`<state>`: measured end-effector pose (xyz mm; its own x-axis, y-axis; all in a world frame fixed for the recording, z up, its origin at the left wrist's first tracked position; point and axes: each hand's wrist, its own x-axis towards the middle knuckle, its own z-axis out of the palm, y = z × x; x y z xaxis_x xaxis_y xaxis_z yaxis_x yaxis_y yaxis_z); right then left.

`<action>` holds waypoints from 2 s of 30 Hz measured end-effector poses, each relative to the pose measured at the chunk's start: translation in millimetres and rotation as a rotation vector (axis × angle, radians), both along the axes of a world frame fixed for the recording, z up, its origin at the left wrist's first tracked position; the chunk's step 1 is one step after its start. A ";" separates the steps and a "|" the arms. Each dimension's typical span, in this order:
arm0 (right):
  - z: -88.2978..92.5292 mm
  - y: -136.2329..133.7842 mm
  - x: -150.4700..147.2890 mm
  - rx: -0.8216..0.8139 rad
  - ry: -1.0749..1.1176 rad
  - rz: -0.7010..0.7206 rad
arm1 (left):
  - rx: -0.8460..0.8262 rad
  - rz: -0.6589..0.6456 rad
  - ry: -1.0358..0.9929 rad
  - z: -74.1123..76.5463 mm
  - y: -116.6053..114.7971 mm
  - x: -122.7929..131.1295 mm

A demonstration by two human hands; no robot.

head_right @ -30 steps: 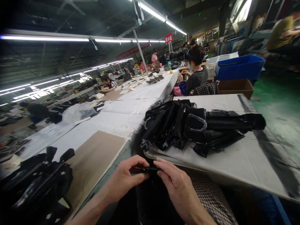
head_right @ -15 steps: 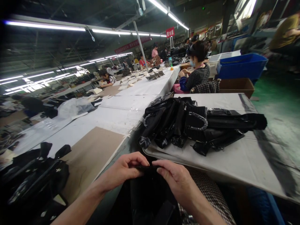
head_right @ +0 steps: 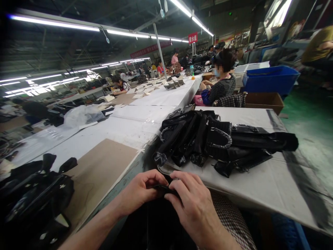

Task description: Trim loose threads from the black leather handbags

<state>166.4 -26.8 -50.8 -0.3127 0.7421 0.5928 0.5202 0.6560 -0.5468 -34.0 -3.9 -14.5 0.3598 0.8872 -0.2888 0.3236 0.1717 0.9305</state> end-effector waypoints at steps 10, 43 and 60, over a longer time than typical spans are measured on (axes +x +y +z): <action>2.4 -0.2 -2.8 0.041 0.047 0.013 | 0.146 0.031 0.066 3.0 -5.7 8.8; -1.9 -3.3 7.5 -0.286 0.130 0.106 | 0.665 -0.280 0.290 14.3 -0.3 22.5; -27.6 -12.5 19.4 -0.604 0.379 0.036 | 0.650 -0.181 0.173 2.1 -6.2 21.4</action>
